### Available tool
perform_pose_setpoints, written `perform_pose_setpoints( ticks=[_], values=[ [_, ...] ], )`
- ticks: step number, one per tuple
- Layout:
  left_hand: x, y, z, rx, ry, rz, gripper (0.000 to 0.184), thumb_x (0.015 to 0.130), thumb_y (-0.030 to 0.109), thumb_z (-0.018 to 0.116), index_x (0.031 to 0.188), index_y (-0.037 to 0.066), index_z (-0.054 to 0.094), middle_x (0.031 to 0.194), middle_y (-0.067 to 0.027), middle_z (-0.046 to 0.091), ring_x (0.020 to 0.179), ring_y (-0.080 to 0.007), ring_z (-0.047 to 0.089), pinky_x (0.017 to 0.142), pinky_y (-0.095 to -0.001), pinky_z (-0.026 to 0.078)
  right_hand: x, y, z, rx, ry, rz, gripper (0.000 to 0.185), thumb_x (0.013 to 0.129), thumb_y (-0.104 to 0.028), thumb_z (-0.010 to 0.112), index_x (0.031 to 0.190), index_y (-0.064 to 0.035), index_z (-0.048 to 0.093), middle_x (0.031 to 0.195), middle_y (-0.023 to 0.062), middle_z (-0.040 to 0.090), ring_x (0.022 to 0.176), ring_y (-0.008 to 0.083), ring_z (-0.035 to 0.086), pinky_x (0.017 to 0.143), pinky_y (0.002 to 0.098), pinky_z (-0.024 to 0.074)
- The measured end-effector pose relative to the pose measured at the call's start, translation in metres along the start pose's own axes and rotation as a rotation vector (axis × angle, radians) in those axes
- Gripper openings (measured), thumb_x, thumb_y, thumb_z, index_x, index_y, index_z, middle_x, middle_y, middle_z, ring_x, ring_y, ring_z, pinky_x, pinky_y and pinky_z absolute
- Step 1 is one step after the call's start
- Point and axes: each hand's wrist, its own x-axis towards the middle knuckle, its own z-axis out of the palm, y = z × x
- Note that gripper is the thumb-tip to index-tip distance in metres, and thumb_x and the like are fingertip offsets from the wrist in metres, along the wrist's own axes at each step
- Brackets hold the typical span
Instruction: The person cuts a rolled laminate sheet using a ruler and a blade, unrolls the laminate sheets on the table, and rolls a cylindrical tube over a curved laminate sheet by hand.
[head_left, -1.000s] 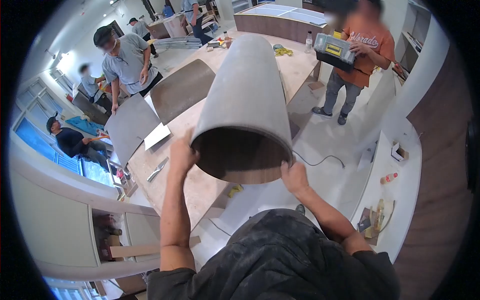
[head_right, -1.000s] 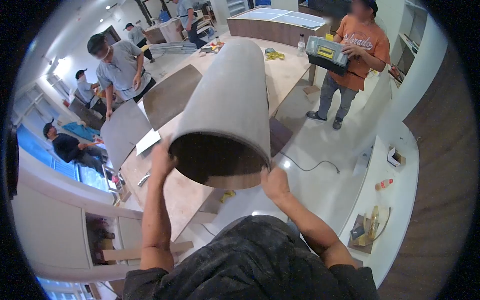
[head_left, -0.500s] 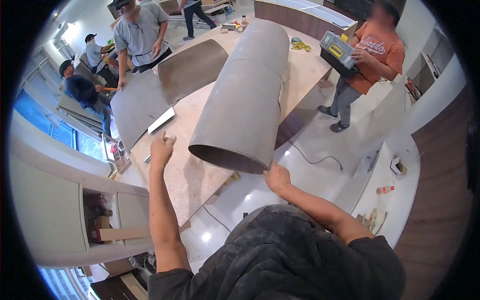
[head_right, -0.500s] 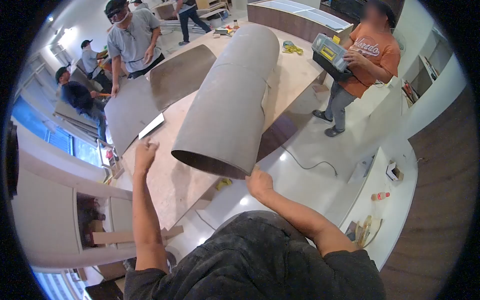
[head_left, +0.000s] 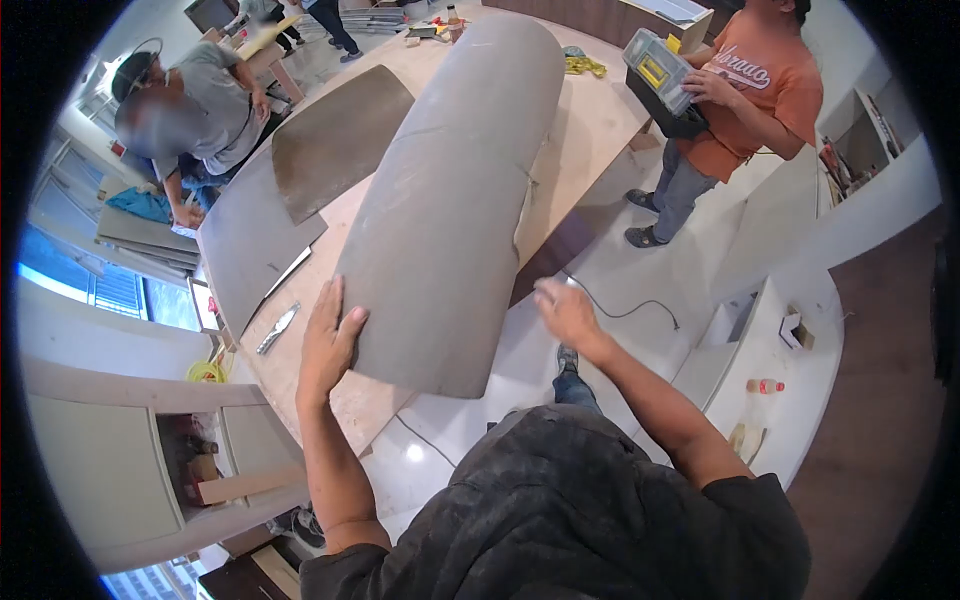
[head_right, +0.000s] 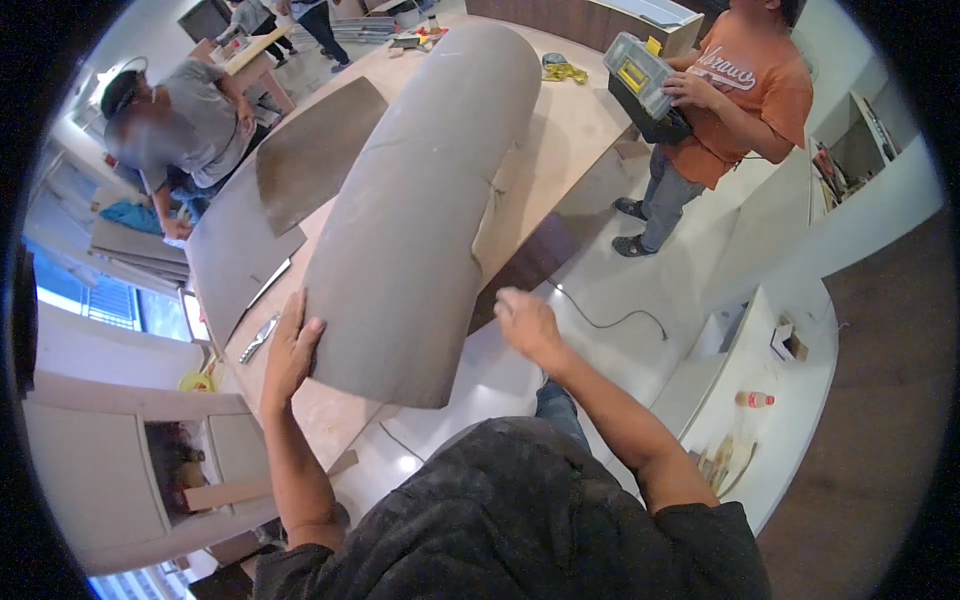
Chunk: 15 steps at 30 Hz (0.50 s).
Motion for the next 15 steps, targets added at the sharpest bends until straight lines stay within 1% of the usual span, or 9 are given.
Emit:
perform_pose_setpoints(
  ticks=[1,2,4,5,8,9,12,13,15],
  values=[
    [0.002,-0.001,0.003,-0.006,0.022,-0.003,0.072,0.096,0.044,0.057,0.151,0.0,0.041,0.157,-0.0241,0.038,0.147,-0.0345,0.034,0.12,-0.0381,0.025,0.025,0.024,-0.003,0.101,0.178,-0.077,0.03,0.089,-0.018,0.062,0.112,0.0008,0.067,0.105,0.0242,0.07,0.101,0.0422,0.066,0.09,0.0477,0.0523],
    [0.005,0.001,0.005,-0.043,0.039,-0.047,0.071,0.096,0.044,0.057,0.15,0.0,0.042,0.157,-0.0234,0.038,0.147,-0.0334,0.034,0.12,-0.0376,0.025,0.05,0.039,-0.012,0.129,0.268,-0.111,0.03,0.089,-0.014,0.062,0.114,0.0023,0.066,0.106,0.0243,0.069,0.101,0.0422,0.065,0.091,0.0484,0.0513],
    [0.004,0.003,0.007,-0.112,0.057,-0.142,0.07,0.097,0.043,0.058,0.15,0.0,0.043,0.157,-0.022,0.039,0.147,-0.0313,0.035,0.12,-0.0366,0.026,0.091,0.066,-0.025,0.156,0.257,-0.08,0.035,0.089,-0.013,0.063,0.12,0.0029,0.063,0.115,0.0249,0.066,0.107,0.0427,0.062,0.094,0.0473,0.0498],
    [0.007,0.001,0.004,-0.06,0.088,-0.11,0.068,0.097,0.042,0.06,0.148,-0.001,0.046,0.152,-0.0201,0.047,0.143,-0.03,0.043,0.117,-0.0363,0.031,0.111,0.071,-0.029,0.169,0.254,-0.073,0.036,0.089,-0.013,0.063,0.121,0.0026,0.062,0.117,0.0251,0.065,0.109,0.0429,0.061,0.095,0.047,0.0493],
    [0.011,-0.007,-0.004,-0.1,0.144,-0.396,0.067,0.096,0.045,0.06,0.143,-0.003,0.052,0.138,-0.0239,0.059,0.131,-0.0324,0.055,0.11,-0.0378,0.039,0.152,0.076,-0.033,0.252,0.27,-0.168,0.041,0.088,-0.012,0.065,0.126,0.0013,0.06,0.123,0.0246,0.062,0.115,0.0417,0.059,0.099,0.0457,0.0478],
    [0.011,0.005,-0.01,0.107,0.216,-0.404,0.067,0.096,0.049,0.058,0.135,-0.005,0.057,0.122,-0.0287,0.066,0.118,-0.0381,0.063,0.103,-0.0418,0.046,0.164,0.073,-0.029,0.28,0.289,-0.219,0.041,0.088,-0.012,0.065,0.126,0.0014,0.06,0.123,0.0241,0.062,0.115,0.0413,0.059,0.1,0.0456,0.0478],
    [0.005,0.054,-0.011,0.583,0.396,-0.647,0.067,0.096,0.052,0.056,0.131,-0.006,0.06,0.117,-0.0327,0.066,0.114,-0.0433,0.063,0.1,-0.0454,0.047,0.186,0.052,-0.02,0.355,0.277,-0.276,0.042,0.087,-0.012,0.066,0.126,0.0006,0.06,0.12,0.023,0.063,0.114,0.0397,0.06,0.1,0.0443,0.0482],
    [0.002,0.063,-0.008,0.466,0.422,-0.595,0.069,0.097,0.052,0.055,0.13,-0.007,0.058,0.122,-0.0334,0.063,0.116,-0.0467,0.06,0.101,-0.0483,0.045,0.191,0.046,-0.015,0.379,0.281,-0.284,0.041,0.087,-0.012,0.066,0.126,0.0003,0.06,0.119,0.0227,0.063,0.113,0.0394,0.06,0.099,0.0443,0.0485],
    [0.0,0.054,0.016,0.478,0.415,-0.503,0.068,0.098,0.051,0.053,0.132,-0.008,0.057,0.127,-0.0332,0.06,0.119,-0.047,0.057,0.104,-0.0488,0.042,0.194,0.04,-0.01,0.405,0.283,-0.276,0.04,0.087,-0.012,0.067,0.125,-0.0003,0.061,0.115,0.0216,0.064,0.109,0.0387,0.061,0.096,0.0445,0.0492]
  ],
)
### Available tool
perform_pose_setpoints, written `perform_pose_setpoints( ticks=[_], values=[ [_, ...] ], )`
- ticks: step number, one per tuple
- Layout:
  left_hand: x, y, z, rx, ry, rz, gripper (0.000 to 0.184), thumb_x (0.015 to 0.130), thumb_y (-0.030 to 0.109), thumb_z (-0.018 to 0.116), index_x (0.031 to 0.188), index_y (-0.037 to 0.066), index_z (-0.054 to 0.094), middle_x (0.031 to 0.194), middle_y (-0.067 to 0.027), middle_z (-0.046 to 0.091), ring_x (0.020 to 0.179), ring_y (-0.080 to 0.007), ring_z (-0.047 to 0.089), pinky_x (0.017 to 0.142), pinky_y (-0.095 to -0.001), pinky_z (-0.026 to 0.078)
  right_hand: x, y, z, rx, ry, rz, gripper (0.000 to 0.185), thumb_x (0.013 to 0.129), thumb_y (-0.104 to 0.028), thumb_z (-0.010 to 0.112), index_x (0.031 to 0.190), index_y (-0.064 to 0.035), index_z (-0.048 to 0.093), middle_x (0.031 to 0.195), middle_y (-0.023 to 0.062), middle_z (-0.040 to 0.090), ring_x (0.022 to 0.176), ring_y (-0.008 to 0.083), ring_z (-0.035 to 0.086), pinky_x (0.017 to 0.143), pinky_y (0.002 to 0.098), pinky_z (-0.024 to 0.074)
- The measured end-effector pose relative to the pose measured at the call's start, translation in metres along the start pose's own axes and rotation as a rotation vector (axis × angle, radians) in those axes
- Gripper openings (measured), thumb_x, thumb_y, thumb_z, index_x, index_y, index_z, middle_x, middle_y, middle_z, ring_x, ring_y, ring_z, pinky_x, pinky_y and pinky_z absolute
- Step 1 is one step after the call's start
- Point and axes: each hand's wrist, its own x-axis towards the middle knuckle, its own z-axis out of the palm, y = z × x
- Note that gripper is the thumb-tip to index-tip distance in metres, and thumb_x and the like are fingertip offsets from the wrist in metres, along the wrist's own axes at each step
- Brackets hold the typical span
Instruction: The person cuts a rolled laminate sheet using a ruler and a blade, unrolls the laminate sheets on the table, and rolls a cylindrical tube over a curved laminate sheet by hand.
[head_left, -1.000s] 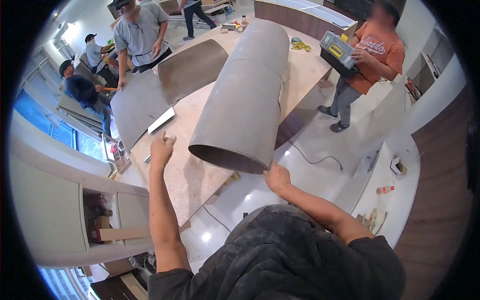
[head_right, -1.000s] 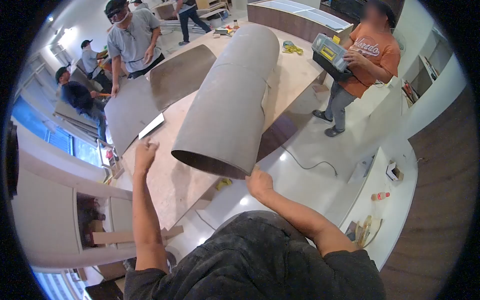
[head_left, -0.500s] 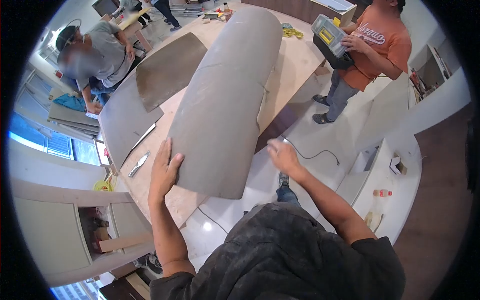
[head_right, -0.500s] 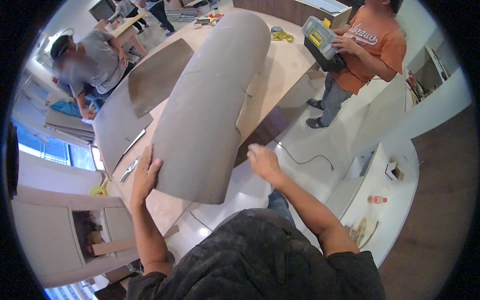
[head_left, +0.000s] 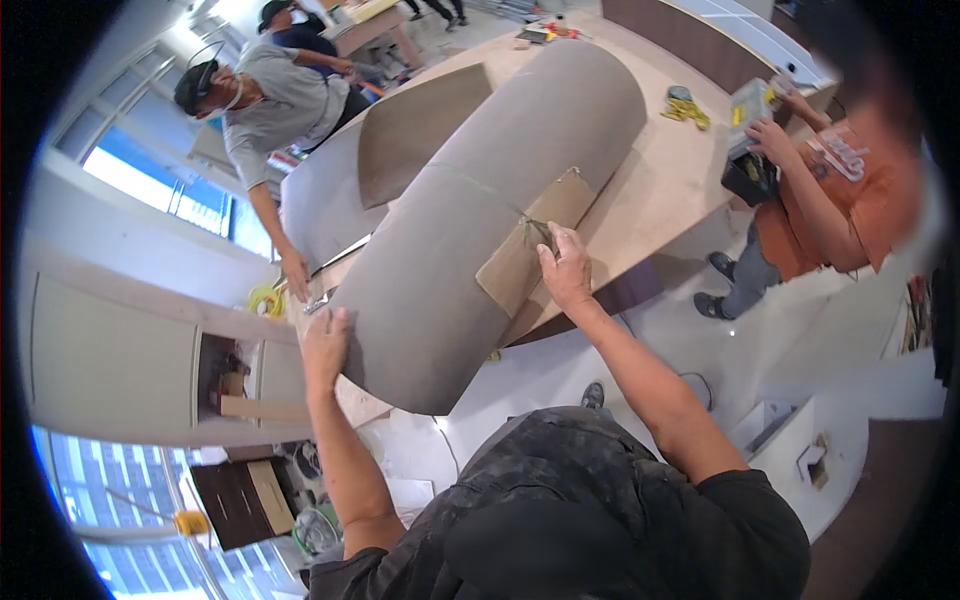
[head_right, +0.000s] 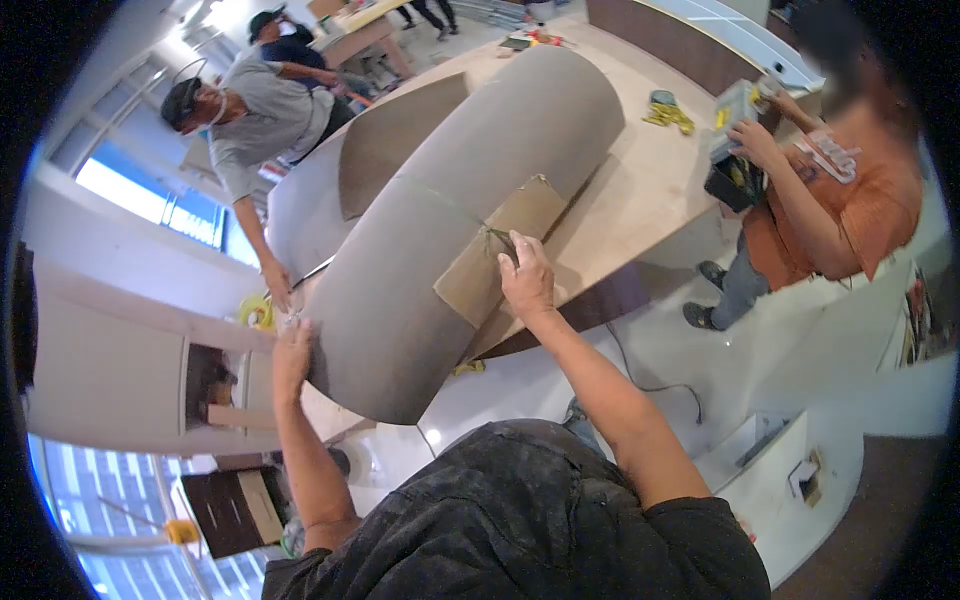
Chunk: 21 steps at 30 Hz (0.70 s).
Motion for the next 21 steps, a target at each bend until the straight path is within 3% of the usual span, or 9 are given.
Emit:
perform_pose_setpoints(
  ticks=[7,11,21],
  values=[
    [0.002,-0.022,0.047,-0.044,0.132,0.015,0.066,0.1,0.05,0.048,0.132,-0.007,0.058,0.134,-0.0317,0.056,0.127,-0.0468,0.05,0.111,-0.0493,0.034,0.03,-0.009,0.015,-0.084,0.0,-0.121,0.025,0.084,-0.012,0.07,0.108,-0.002,0.068,0.095,0.0156,0.062,0.091,0.0362,0.061,0.081,0.0461,0.0494],
    [0.015,-0.019,0.035,-0.046,0.047,-0.034,0.068,0.1,0.05,0.048,0.133,-0.009,0.056,0.134,-0.0318,0.057,0.125,-0.0464,0.052,0.11,-0.0482,0.037,0.058,-0.015,0.019,-0.096,-0.047,-0.259,0.016,0.083,-0.011,0.07,0.097,-0.0031,0.069,0.09,0.0145,0.062,0.088,0.036,0.061,0.078,0.0468,0.0494],
    [0.066,-0.041,0.036,-0.179,-0.057,-0.095,0.066,0.099,0.046,0.051,0.13,-0.012,0.057,0.132,-0.0333,0.058,0.127,-0.0432,0.054,0.11,-0.0442,0.039,0.12,-0.052,0.037,-0.38,-0.441,-0.356,0.018,0.087,-0.021,0.06,0.087,-0.0042,0.066,0.088,0.0181,0.066,0.086,0.0383,0.065,0.077,0.0488,0.0523]
  ],
)
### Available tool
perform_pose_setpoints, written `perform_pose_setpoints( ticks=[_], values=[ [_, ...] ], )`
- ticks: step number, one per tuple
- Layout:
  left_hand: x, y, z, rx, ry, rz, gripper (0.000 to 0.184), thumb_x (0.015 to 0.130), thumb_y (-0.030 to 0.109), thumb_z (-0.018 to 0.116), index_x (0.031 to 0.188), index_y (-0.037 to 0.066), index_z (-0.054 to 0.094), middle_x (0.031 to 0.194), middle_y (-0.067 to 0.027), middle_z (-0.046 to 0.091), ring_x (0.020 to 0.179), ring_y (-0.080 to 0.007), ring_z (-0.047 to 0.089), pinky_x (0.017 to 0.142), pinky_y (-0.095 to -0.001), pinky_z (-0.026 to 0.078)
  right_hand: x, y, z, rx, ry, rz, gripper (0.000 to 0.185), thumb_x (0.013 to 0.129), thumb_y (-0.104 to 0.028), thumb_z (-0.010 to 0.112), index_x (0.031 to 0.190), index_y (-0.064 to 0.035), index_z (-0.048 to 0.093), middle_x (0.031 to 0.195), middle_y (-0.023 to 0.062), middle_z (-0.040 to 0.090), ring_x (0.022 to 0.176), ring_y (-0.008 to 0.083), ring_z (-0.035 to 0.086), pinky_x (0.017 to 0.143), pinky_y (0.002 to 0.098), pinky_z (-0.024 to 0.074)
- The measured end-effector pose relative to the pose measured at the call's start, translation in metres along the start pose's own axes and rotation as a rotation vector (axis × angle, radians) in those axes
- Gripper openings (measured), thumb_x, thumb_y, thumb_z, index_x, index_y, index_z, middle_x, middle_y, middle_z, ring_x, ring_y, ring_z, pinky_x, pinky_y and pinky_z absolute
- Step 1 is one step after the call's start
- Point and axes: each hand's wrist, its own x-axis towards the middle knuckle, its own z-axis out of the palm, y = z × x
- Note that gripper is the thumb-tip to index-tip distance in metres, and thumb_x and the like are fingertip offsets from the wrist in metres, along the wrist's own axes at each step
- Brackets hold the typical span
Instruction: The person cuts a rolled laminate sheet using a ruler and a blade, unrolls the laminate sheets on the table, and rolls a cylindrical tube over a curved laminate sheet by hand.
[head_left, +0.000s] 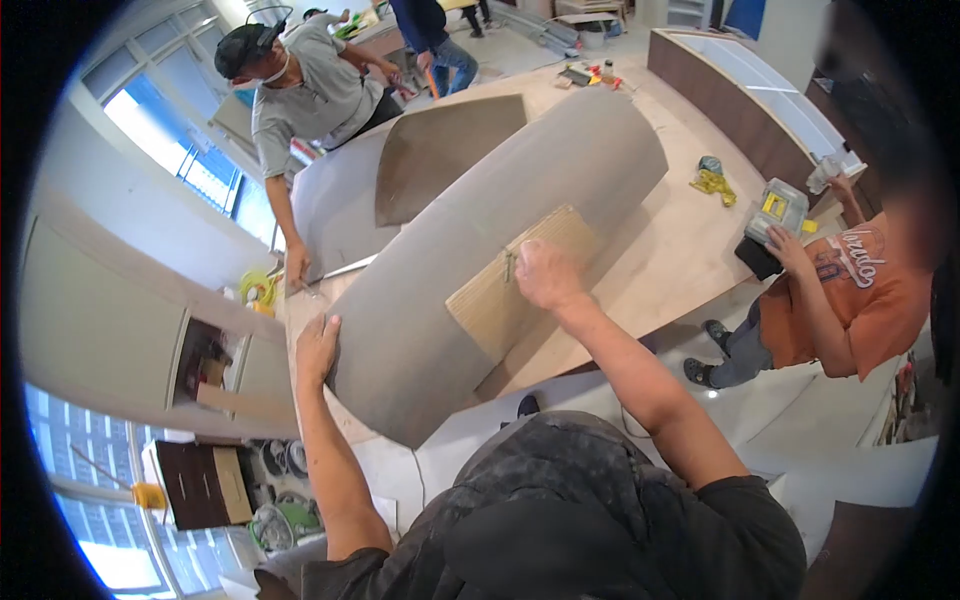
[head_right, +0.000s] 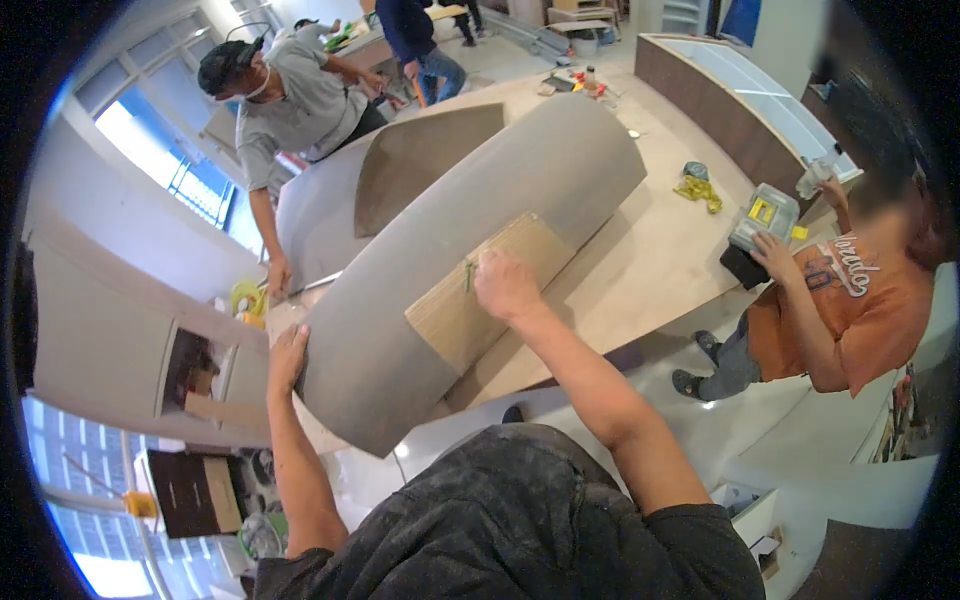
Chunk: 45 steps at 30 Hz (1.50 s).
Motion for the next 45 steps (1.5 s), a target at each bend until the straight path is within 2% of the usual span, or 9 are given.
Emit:
perform_pose_setpoints(
  ticks=[8,17,20,24,26,29,35,41,45],
  values=[
    [0.031,-0.019,0.004,-0.056,-0.014,-0.02,0.063,0.099,0.043,0.053,0.131,-0.011,0.057,0.133,-0.0322,0.057,0.128,-0.0437,0.053,0.11,-0.044,0.039,0.046,-0.013,0.012,0.172,-0.374,0.055,0.023,0.082,-0.02,0.054,0.078,0.0004,0.064,0.072,0.0229,0.065,0.07,0.0388,0.066,0.069,0.0497,0.0516],
    [0.08,-0.027,0.005,-0.118,-0.166,0.046,0.064,0.097,0.043,0.054,0.134,-0.01,0.056,0.137,-0.0304,0.056,0.132,-0.0404,0.052,0.113,-0.0417,0.036,0.015,-0.006,-0.014,0.922,-0.496,0.388,0.028,0.094,-0.02,0.051,0.069,-0.0066,0.053,0.059,0.0034,0.057,0.053,0.0075,0.054,0.048,0.0287,0.0412],
    [0.095,-0.019,0.0,-0.092,-0.215,-0.004,0.065,0.097,0.044,0.054,0.134,-0.009,0.056,0.139,-0.028,0.056,0.133,-0.0385,0.052,0.114,-0.0405,0.036,0.019,0.005,-0.003,0.908,-0.496,0.405,0.026,0.093,-0.021,0.052,0.073,-0.0042,0.056,0.058,0.0095,0.059,0.053,0.0187,0.059,0.052,0.0354,0.0465],
    [0.112,-0.003,-0.013,0.053,-0.231,-0.106,0.049,0.097,0.044,0.057,0.122,0.004,0.07,0.121,-0.026,0.067,0.117,-0.0381,0.062,0.102,-0.0439,0.045,0.047,0.024,-0.008,0.433,-0.378,0.091,0.021,0.091,-0.02,0.057,0.081,-0.0021,0.06,0.075,0.0192,0.064,0.07,0.0379,0.065,0.065,0.0477,0.0514],
    [0.098,0.038,-0.017,0.184,0.054,0.002,0.042,0.095,0.041,0.06,0.115,0.005,0.072,0.111,-0.0245,0.069,0.106,-0.0371,0.066,0.094,-0.0449,0.049,0.062,0.026,-0.029,0.202,-0.229,-0.109,0.018,0.089,-0.02,0.059,0.085,-0.0025,0.062,0.086,0.0219,0.065,0.081,0.0439,0.064,0.072,0.0524,0.0513],
    [0.067,0.126,0.002,-0.118,0.233,0.058,0.031,0.091,0.032,0.068,0.104,0.004,0.074,0.099,-0.0199,0.071,0.091,-0.0348,0.069,0.082,-0.044,0.053,0.076,0.045,-0.024,0.144,-0.291,-0.188,0.014,0.088,-0.016,0.06,0.086,-0.0027,0.063,0.088,0.0201,0.062,0.083,0.0425,0.062,0.075,0.0497,0.0504],
    [0.003,0.27,0.102,-0.047,0.31,0.265,0.022,0.083,0.025,0.075,0.094,0.007,0.069,0.091,-0.0132,0.065,0.08,-0.0326,0.067,0.072,-0.0433,0.053,0.086,0.059,-0.024,0.301,-0.289,-0.23,0.013,0.087,-0.015,0.059,0.083,-0.003,0.063,0.083,0.0179,0.064,0.081,0.0399,0.063,0.073,0.0479,0.051],
    [0.009,0.282,0.125,0.0,0.473,0.231,0.012,0.081,0.014,0.074,0.082,0.007,0.064,0.079,-0.0117,0.057,0.071,-0.0331,0.063,0.064,-0.044,0.051,0.099,0.062,-0.033,0.278,-0.348,-0.355,0.014,0.086,-0.017,0.062,0.085,-0.0034,0.063,0.087,0.0176,0.064,0.084,0.0389,0.063,0.072,0.0467,0.0505],
    [0.016,0.281,0.128,0.046,0.478,0.236,0.006,0.081,0.007,0.07,0.082,0.007,0.064,0.081,-0.0118,0.06,0.072,-0.0336,0.063,0.064,-0.0444,0.051,0.131,0.06,-0.036,0.215,-0.206,-0.505,0.026,0.087,-0.023,0.064,0.105,-0.0044,0.065,0.115,0.0173,0.065,0.114,0.0367,0.059,0.093,0.0497,0.0467]
  ],
)
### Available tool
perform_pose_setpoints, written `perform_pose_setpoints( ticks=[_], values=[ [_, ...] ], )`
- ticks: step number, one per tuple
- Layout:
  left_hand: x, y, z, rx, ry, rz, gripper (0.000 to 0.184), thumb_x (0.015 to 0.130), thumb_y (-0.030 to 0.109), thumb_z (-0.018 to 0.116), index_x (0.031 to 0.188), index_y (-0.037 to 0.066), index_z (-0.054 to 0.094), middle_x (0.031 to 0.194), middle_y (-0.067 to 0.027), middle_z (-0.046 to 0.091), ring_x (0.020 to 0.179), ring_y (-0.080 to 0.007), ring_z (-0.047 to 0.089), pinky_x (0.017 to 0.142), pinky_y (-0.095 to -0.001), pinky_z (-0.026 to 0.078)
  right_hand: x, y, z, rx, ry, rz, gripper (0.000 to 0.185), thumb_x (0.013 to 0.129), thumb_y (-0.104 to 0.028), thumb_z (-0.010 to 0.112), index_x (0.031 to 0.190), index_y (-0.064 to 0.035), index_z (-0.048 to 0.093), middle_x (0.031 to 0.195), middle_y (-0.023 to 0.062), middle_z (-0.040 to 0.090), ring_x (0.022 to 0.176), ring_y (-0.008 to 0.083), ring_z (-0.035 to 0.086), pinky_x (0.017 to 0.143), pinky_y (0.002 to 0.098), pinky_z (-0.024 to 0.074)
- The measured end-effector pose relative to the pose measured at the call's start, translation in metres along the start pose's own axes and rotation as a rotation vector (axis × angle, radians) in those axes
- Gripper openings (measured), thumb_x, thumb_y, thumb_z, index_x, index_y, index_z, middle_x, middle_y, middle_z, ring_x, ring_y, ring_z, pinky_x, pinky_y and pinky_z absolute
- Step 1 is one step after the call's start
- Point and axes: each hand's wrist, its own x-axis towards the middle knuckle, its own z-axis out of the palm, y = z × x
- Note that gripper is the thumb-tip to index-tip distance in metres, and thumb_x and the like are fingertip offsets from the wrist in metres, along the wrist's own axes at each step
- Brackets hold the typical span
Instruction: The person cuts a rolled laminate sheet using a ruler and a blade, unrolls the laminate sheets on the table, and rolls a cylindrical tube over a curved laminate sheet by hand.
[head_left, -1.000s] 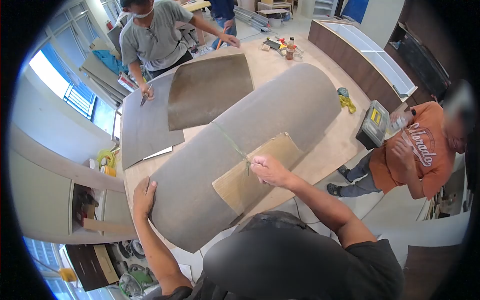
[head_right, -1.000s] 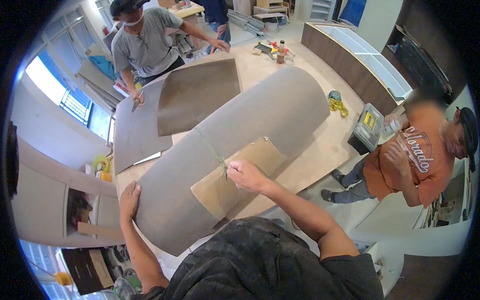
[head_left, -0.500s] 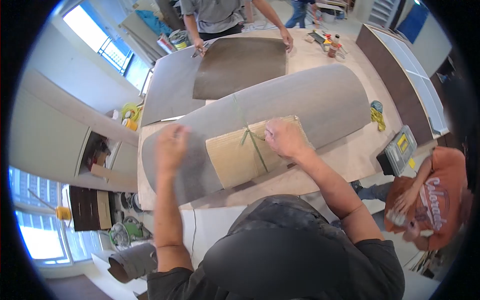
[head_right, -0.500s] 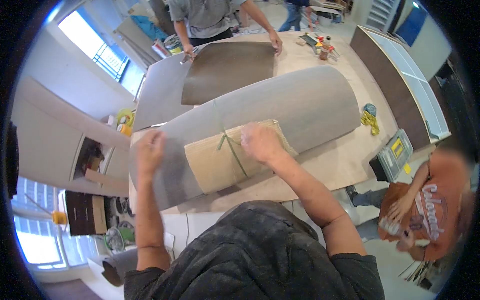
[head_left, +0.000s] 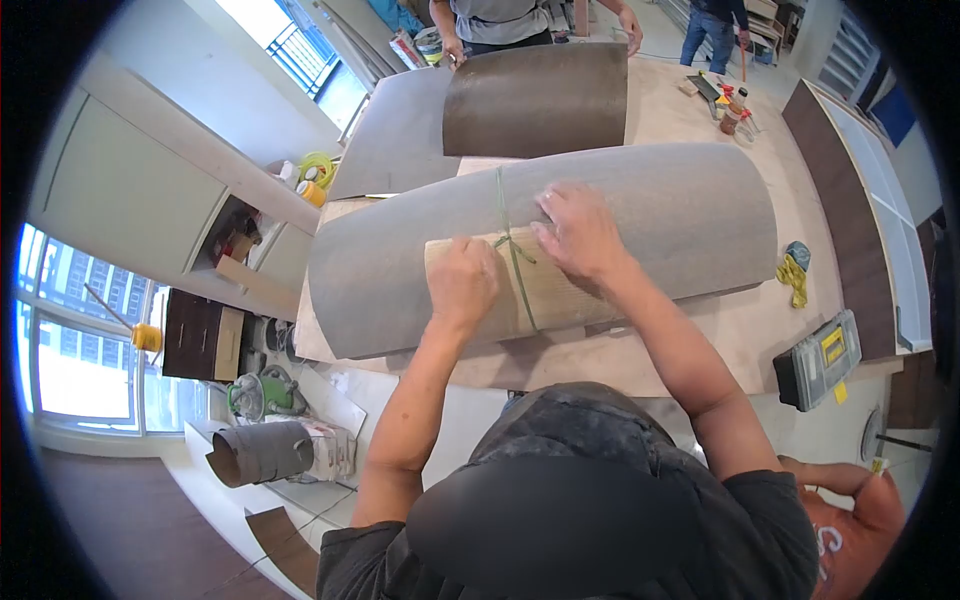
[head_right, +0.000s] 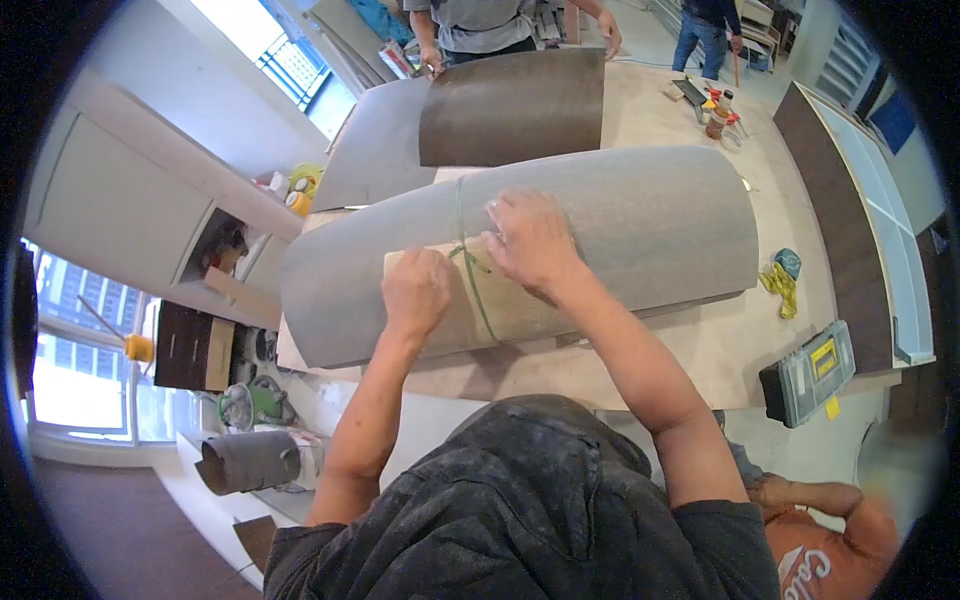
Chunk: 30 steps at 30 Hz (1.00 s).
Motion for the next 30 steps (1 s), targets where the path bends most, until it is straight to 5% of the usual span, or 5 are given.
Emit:
perform_pose_setpoints(
  ticks=[5,16,25,28,30],
  values=[
    [0.017,0.01,0.0,-0.038,0.091,0.001,0.012,0.083,0.003,0.065,0.094,0.007,0.067,0.085,-0.0126,0.065,0.076,-0.0335,0.065,0.066,-0.0434,0.052,0.013,0.04,0.029,-0.098,-0.107,-0.109,0.049,0.091,-0.033,0.063,0.133,-0.0064,0.061,0.147,0.0114,0.053,0.14,0.0318,0.044,0.115,0.0495,0.0309],
    [0.043,0.031,0.012,-0.008,-0.227,-0.213,0.05,0.081,0.004,0.063,0.13,-0.004,0.055,0.094,-0.019,0.067,0.091,-0.0374,0.067,0.079,-0.0457,0.053,0.004,0.042,0.028,-0.049,-0.079,-0.11,0.051,0.092,-0.034,0.062,0.135,-0.0063,0.059,0.148,0.0112,0.052,0.142,0.0314,0.042,0.117,0.0502,0.0289],
    [0.08,0.047,0.006,0.22,-0.805,0.064,0.044,0.081,0.005,0.064,0.122,-0.005,0.049,0.101,-0.0281,0.066,0.096,-0.0409,0.067,0.082,-0.0507,0.053,-0.004,0.04,0.023,-0.03,-0.063,-0.102,0.056,0.089,-0.032,0.065,0.136,-0.0043,0.057,0.148,0.0121,0.051,0.142,0.0317,0.041,0.117,0.0501,0.0291],
    [0.095,0.044,0.004,0.315,-0.874,0.137,0.038,0.083,0.002,0.061,0.119,-0.005,0.048,0.099,-0.0267,0.066,0.097,-0.0397,0.066,0.081,-0.0486,0.054,-0.003,0.039,0.023,-0.016,-0.072,-0.094,0.056,0.089,-0.032,0.064,0.137,-0.0041,0.057,0.149,0.0118,0.051,0.143,0.0319,0.04,0.118,0.0495,0.0289],
    [0.087,-0.006,0.024,0.269,-0.557,0.248,0.046,0.083,0.001,0.06,0.127,-0.004,0.047,0.097,-0.0242,0.066,0.092,-0.0406,0.066,0.078,-0.048,0.053,-0.005,0.039,0.021,-0.015,-0.086,-0.094,0.056,0.09,-0.031,0.064,0.138,-0.0042,0.056,0.149,0.0116,0.051,0.143,0.0318,0.04,0.118,0.0491,0.0287]
  ],
)
